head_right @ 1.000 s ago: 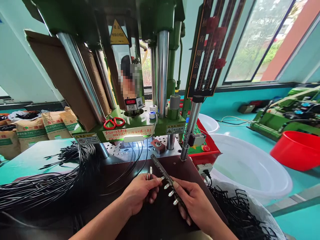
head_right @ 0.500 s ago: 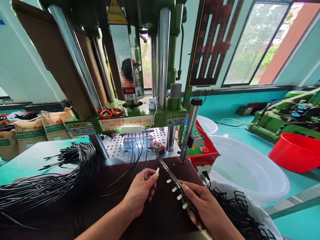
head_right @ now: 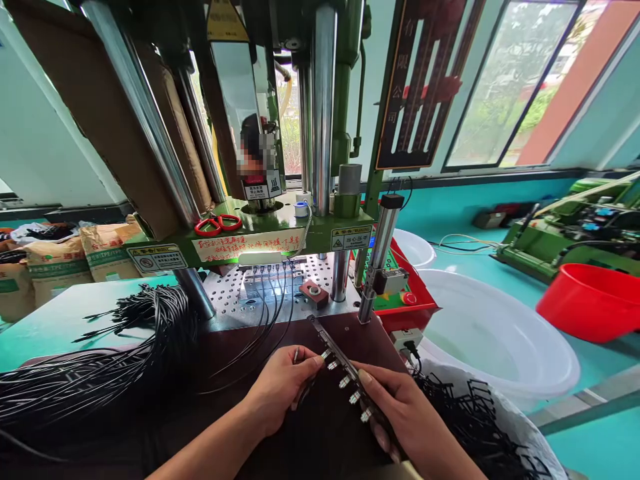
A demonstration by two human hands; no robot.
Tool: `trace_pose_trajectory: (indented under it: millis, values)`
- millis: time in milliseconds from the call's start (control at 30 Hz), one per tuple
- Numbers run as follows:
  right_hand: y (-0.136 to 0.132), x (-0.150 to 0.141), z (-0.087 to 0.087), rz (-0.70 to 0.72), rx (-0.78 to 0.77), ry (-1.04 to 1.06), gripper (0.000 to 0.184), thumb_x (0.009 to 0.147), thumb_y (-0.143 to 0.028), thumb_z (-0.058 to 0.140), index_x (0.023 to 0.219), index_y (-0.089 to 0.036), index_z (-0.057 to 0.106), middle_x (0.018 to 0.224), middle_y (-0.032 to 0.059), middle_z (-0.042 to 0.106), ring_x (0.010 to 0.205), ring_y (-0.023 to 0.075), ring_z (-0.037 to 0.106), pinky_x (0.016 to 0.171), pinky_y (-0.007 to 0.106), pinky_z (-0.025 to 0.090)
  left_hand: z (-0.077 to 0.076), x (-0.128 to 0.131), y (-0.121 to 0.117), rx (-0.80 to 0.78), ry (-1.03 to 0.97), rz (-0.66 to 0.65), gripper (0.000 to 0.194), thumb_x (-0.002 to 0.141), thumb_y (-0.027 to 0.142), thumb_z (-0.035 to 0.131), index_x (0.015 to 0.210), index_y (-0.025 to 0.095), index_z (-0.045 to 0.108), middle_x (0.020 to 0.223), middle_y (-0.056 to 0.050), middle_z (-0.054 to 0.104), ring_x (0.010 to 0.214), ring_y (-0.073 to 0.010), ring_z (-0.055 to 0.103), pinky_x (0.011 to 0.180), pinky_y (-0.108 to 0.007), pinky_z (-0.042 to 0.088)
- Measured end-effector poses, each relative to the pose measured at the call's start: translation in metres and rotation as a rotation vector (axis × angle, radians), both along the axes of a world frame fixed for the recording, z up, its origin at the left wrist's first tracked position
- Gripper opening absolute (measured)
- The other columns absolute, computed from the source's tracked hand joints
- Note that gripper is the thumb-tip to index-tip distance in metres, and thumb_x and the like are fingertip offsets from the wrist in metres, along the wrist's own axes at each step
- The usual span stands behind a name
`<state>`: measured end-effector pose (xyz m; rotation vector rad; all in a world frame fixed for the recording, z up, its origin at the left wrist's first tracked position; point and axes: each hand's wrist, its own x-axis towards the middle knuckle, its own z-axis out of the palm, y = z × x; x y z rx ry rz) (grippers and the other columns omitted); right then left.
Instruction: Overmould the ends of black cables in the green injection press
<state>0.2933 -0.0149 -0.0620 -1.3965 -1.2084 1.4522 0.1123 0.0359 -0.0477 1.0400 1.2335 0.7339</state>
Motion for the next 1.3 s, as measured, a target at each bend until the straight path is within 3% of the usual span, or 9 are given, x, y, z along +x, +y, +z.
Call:
trace_pose_trajectory:
  millis: [567, 633, 700, 767, 833, 900, 1033, 1133, 1300]
  values:
    - [0.0, -0.006, 0.009, 0.078, 0.055, -0.113, 0.066, 0.081, -0.062, 0.05, 0.124, -0.013, 0.059, 0.044, -0.0058, 0.044, 0.031, 0.0047, 0.033, 0.03, 0.015, 0.026, -0.003, 0.0, 0.002, -0.042, -0.053, -0.006, 0.016, 0.077, 0.023, 0.057, 0.065, 0.018, 0.048, 0.048, 0.008, 0.043, 0.032, -0.0025, 0.026, 0.03, -0.017, 0.012]
    - [0.0, -0.004, 0.008, 0.063, 0.044, -0.093, 0.065, 0.082, -0.062, 0.049, 0.125, -0.014, 0.058, 0.044, -0.0059, 0.044, 0.031, 0.0043, 0.032, 0.029, 0.014, 0.025, -0.005, -0.003, 0.002, -0.028, -0.083, -0.008, 0.016, 0.077, 0.026, 0.06, 0.068, 0.017, 0.05, 0.05, 0.006, 0.045, 0.034, -0.0031, 0.031, 0.03, -0.016, 0.018]
    - [-0.001, 0.001, 0.007, 0.045, 0.001, -0.054, 0.066, 0.082, -0.062, 0.049, 0.127, -0.014, 0.057, 0.045, -0.0061, 0.044, 0.03, 0.0039, 0.031, 0.027, 0.014, 0.025, -0.006, -0.008, -0.001, -0.022, -0.126, -0.025, 0.019, 0.077, 0.032, 0.061, 0.073, 0.016, 0.052, 0.057, 0.004, 0.05, 0.041, -0.0053, 0.043, 0.036, -0.017, 0.034]
    - [-0.002, 0.006, 0.008, 0.029, -0.051, -0.009, 0.066, 0.081, -0.061, 0.052, 0.128, -0.015, 0.056, 0.044, -0.0065, 0.043, 0.03, 0.004, 0.031, 0.026, 0.013, 0.027, -0.006, -0.014, -0.005, -0.036, -0.205, -0.016, 0.021, 0.077, 0.034, 0.063, 0.079, 0.015, 0.053, 0.066, 0.002, 0.053, 0.052, -0.0086, 0.053, 0.051, -0.024, 0.05]
    - [-0.004, 0.01, 0.007, 0.016, -0.075, 0.026, 0.067, 0.079, -0.061, 0.055, 0.128, -0.016, 0.055, 0.043, -0.0069, 0.042, 0.031, 0.0045, 0.033, 0.026, 0.013, 0.03, -0.005, -0.019, -0.009, -0.052, -0.279, 0.024, 0.02, 0.076, 0.029, 0.065, 0.083, 0.014, 0.054, 0.071, 0.001, 0.054, 0.06, -0.0111, 0.058, 0.064, -0.031, 0.054]
    - [-0.006, 0.013, 0.006, 0.008, -0.08, 0.037, 0.067, 0.079, -0.06, 0.056, 0.129, -0.016, 0.055, 0.043, -0.0071, 0.042, 0.031, 0.0047, 0.034, 0.026, 0.013, 0.031, -0.004, -0.019, -0.01, -0.06, -0.295, 0.081, 0.018, 0.077, 0.024, 0.062, 0.089, 0.012, 0.056, 0.07, 0.001, 0.053, 0.06, -0.0117, 0.058, 0.066, -0.033, 0.054]
    - [-0.006, 0.014, 0.003, 0.039, -0.07, 0.035, 0.065, 0.082, -0.059, 0.053, 0.13, -0.016, 0.053, 0.043, -0.0074, 0.041, 0.031, 0.0049, 0.034, 0.026, 0.013, 0.031, -0.003, -0.007, -0.004, -0.004, -0.181, 0.148, 0.02, 0.081, 0.024, 0.056, 0.099, 0.014, 0.057, 0.063, 0.004, 0.047, 0.053, -0.0093, 0.051, 0.054, -0.027, 0.051]
    - [-0.005, 0.013, 0.003, 0.066, -0.045, 0.04, 0.063, 0.084, -0.058, 0.051, 0.13, -0.015, 0.053, 0.044, -0.0071, 0.041, 0.031, 0.0049, 0.034, 0.026, 0.014, 0.031, -0.003, 0.001, 0.002, 0.051, -0.114, 0.143, 0.012, 0.08, 0.026, 0.058, 0.085, 0.015, 0.056, 0.06, 0.005, 0.047, 0.049, -0.0075, 0.045, 0.044, -0.02, 0.042]
    - [-0.004, 0.012, 0.008, 0.073, -0.044, 0.029, 0.064, 0.083, -0.06, 0.05, 0.129, -0.015, 0.055, 0.044, -0.007, 0.041, 0.031, 0.0049, 0.034, 0.028, 0.014, 0.03, -0.004, 0.001, 0.003, 0.08, -0.011, 0.072, 0.018, 0.079, 0.031, 0.058, 0.072, 0.015, 0.056, 0.053, 0.005, 0.044, 0.044, -0.0054, 0.037, 0.037, -0.016, 0.028]
